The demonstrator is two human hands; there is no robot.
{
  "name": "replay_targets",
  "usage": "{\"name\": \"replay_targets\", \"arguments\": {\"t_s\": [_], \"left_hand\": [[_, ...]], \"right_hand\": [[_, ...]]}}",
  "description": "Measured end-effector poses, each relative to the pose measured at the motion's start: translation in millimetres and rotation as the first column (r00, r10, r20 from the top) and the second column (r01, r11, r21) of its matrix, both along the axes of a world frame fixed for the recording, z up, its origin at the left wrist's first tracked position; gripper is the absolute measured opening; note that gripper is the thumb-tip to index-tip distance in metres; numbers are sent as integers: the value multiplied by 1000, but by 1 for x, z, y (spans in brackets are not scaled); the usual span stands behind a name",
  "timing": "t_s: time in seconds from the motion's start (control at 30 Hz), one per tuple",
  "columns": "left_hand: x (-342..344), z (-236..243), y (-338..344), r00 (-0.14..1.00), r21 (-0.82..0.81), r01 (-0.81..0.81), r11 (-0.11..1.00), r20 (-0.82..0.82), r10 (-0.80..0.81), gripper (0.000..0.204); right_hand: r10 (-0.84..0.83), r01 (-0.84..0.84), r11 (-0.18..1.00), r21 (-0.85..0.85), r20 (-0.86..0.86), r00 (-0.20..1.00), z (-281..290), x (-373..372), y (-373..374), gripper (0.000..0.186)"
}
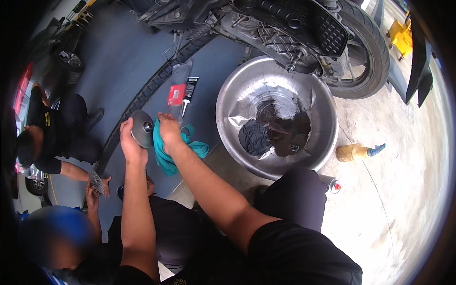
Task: The person cleans and lubricates motorcycle components using a spray bottle, brake cleaner, and a cloth before handling several drive parts and a tube of sealant.
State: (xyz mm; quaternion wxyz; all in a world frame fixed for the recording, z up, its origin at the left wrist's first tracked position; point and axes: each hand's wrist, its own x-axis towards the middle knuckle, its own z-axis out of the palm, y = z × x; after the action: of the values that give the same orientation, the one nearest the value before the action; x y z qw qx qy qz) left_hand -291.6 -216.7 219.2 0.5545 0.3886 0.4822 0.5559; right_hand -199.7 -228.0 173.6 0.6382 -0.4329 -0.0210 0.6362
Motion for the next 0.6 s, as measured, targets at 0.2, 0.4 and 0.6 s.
{"name": "replay_targets", "arguments": {"t_s": [0.2,0.4,0.6], "left_hand": [[-6,13,9,955,-107,77,991,294,-43,37],[-20,22,9,926,-73,155,985,357,-119,43],[-39,29,8,841,-88,266,960,507,-186,50]], "right_hand": [[39,-30,996,83,-113,993,15,51,-7,26],[32,-47,935,350,49,998,5,44,1,26],[276,-377,911,169,428,860,-59,37,9,22]]}}
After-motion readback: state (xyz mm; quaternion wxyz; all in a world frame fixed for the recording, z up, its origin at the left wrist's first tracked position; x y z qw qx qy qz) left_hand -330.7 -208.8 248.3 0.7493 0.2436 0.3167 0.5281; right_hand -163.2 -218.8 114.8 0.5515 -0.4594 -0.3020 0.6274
